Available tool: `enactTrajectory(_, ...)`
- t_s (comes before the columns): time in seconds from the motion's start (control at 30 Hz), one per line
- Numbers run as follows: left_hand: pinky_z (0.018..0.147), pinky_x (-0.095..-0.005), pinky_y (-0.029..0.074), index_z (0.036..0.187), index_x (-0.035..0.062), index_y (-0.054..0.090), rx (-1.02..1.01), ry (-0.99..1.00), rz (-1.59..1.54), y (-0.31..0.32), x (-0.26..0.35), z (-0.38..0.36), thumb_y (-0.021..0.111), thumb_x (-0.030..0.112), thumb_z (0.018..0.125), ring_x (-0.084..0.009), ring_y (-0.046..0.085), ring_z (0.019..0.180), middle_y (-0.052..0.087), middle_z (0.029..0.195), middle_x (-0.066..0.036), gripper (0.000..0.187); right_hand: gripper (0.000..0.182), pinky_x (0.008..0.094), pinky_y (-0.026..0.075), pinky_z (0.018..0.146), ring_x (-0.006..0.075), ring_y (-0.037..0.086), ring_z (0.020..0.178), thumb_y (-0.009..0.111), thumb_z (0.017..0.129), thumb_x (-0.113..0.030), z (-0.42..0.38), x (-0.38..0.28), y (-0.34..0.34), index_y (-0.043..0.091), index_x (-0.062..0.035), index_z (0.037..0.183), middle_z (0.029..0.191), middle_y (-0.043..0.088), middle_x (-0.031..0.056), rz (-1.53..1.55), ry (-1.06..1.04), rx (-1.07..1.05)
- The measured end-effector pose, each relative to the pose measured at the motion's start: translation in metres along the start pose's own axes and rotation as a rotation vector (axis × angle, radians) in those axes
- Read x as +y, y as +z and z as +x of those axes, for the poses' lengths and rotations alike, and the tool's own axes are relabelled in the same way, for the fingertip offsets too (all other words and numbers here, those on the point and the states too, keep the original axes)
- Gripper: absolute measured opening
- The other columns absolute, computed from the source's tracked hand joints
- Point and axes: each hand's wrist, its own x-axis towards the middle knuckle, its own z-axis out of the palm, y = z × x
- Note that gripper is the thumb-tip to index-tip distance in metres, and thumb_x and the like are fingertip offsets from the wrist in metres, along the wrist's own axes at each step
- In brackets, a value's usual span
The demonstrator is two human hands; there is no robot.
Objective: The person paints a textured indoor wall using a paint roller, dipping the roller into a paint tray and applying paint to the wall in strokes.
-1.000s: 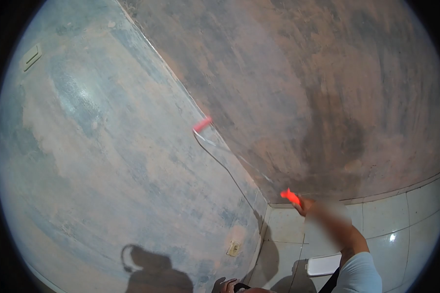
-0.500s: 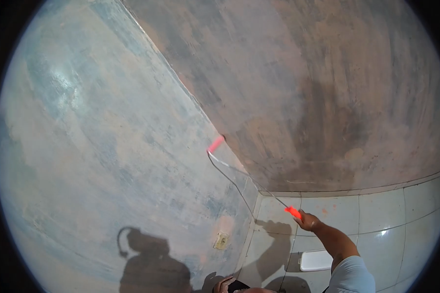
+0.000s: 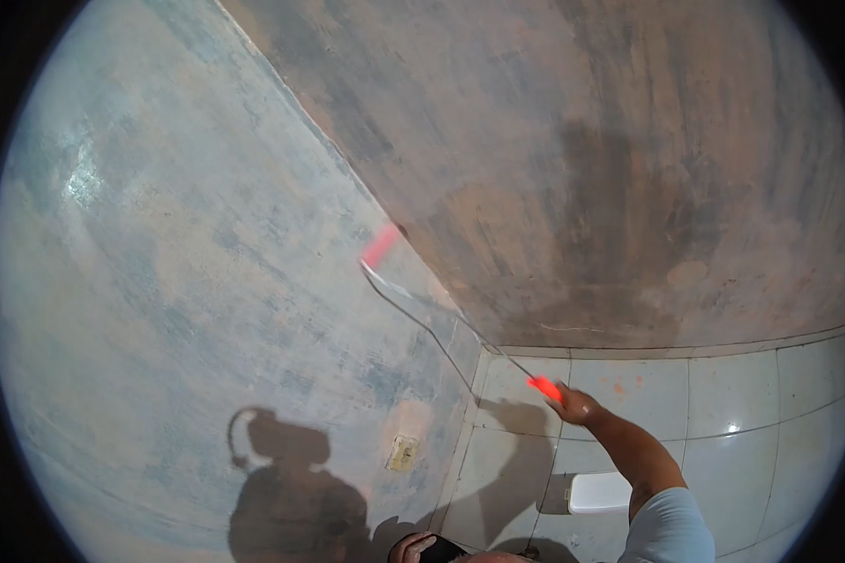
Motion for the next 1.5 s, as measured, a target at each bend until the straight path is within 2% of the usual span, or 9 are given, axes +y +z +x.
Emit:
enactTrajectory(0.17, 0.095, -0.0468, 0.038, 0.124, -0.0003, 0.051, 0.001, 0.009, 0.017, -0.002, -0.005, -0.003, 0.040, 0.054, 0.092, -0.0362, 0.051, 0.110, 0.054, 0.118, -0.022, 0.064, 0.061, 0.0471, 0.048, 0.084, 0.0428, 0.060, 0.098, 0.046, 0.092, -0.051, -0.018, 0.062, 0.019, 0.042, -0.0043, 0.131, 0.107, 0.061, 0.0269, -0.110, -0.001, 0.099)
enactTrajectory(0.4, 0.096, -0.0477, 0.038, 0.124, -0.0002, 0.051, -0.010, 0.004, 0.039, 0.002, -0.005, -0.003, 0.040, 0.056, 0.092, -0.0375, 0.050, 0.110, 0.053, 0.119, -0.023, 0.066, 0.063, 0.0456, 0.047, 0.083, 0.0426, 0.059, 0.097, 0.045, 0.093, -0.049, 0.068, -0.065, -0.036, 0.038, -0.0037, 0.136, 0.105, 0.062, 0.0273, -0.002, -0.126, 0.142)
enactTrajectory(0.6, 0.096, -0.0484, 0.037, 0.124, -0.0001, 0.051, 0.006, 0.001, 0.055, -0.002, -0.007, -0.012, 0.040, 0.058, 0.091, -0.0386, 0.050, 0.111, 0.053, 0.119, -0.024, 0.067, 0.051, 0.0476, 0.047, 0.083, 0.0427, 0.060, 0.096, 0.048, 0.091, -0.047, -0.029, 0.113, 0.026, 0.045, -0.0069, 0.121, 0.102, 0.062, 0.0241, -0.058, 0.028, -0.036)
enactTrajectory(0.97, 0.097, -0.0498, 0.037, 0.124, 0.0000, 0.051, 0.003, -0.002, 0.093, 0.023, -0.004, -0.010, 0.040, 0.061, 0.091, -0.0407, 0.049, 0.112, 0.052, 0.120, -0.026, 0.070, 0.065, 0.0465, 0.048, 0.078, 0.0430, 0.061, 0.088, 0.045, 0.092, -0.051, 0.034, -0.010, -0.034, 0.039, 0.0002, 0.132, 0.092, 0.063, 0.0265, -0.013, -0.044, 0.082)
enactTrajectory(1.07, 0.097, -0.0502, 0.037, 0.124, 0.0000, 0.052, 0.015, 0.002, 0.134, 0.024, -0.005, -0.013, 0.040, 0.061, 0.090, -0.0412, 0.049, 0.112, 0.052, 0.121, -0.026, 0.071, 0.054, 0.0486, 0.047, 0.078, 0.0440, 0.061, 0.088, 0.045, 0.092, -0.051, -0.008, 0.031, -0.020, 0.044, -0.0047, 0.119, 0.090, 0.064, 0.0262, -0.047, 0.043, -0.001)
enactTrajectory(1.17, 0.090, -0.0330, 0.041, 0.123, 0.0054, 0.051, 0.067, 0.131, 0.080, 0.024, -0.024, -0.009, 0.045, 0.026, 0.099, -0.0180, 0.056, 0.103, 0.057, 0.118, -0.008, 0.032, 0.047, 0.0498, 0.047, 0.077, 0.0438, 0.061, 0.087, 0.047, 0.091, -0.049, -0.059, 0.096, -0.007, 0.042, -0.0075, 0.114, 0.090, 0.064, 0.0242, -0.101, 0.127, -0.133)
enactTrajectory(1.27, 0.086, -0.0341, 0.046, 0.126, 0.0060, 0.049, 0.032, 0.062, 0.376, 0.006, 0.035, 0.009, 0.049, 0.024, 0.097, -0.0203, 0.059, 0.100, 0.056, 0.118, -0.011, 0.034, 0.046, 0.0497, 0.047, 0.077, 0.0435, 0.061, 0.087, 0.046, 0.091, -0.048, -0.109, 0.091, -0.033, 0.042, -0.0078, 0.114, 0.090, 0.064, 0.0239, -0.172, 0.231, -0.185)
enactTrajectory(1.4, 0.092, -0.0452, 0.041, 0.114, -0.0006, 0.056, 0.117, -0.084, 0.016, 0.025, 0.017, 0.013, 0.063, 0.027, 0.081, -0.0394, 0.054, 0.105, 0.057, 0.111, -0.021, 0.043, 0.045, 0.0491, 0.048, 0.069, 0.0420, 0.062, 0.077, 0.048, 0.090, -0.050, -0.182, 0.071, -0.077, 0.049, -0.0075, 0.106, 0.078, 0.064, 0.0212, -0.332, 0.258, -0.106)
enactTrajectory(1.5, 0.092, -0.0446, 0.040, 0.114, 0.0014, 0.056, 0.095, -0.097, 0.082, 0.026, 0.019, 0.028, 0.065, 0.030, 0.081, -0.0366, 0.053, 0.107, 0.057, 0.113, -0.018, 0.044, 0.048, 0.0483, 0.048, 0.062, 0.0391, 0.062, 0.066, 0.051, 0.087, -0.055, -0.249, 0.055, -0.097, 0.054, -0.0080, 0.094, 0.065, 0.062, 0.0169, -0.408, 0.228, 0.031)
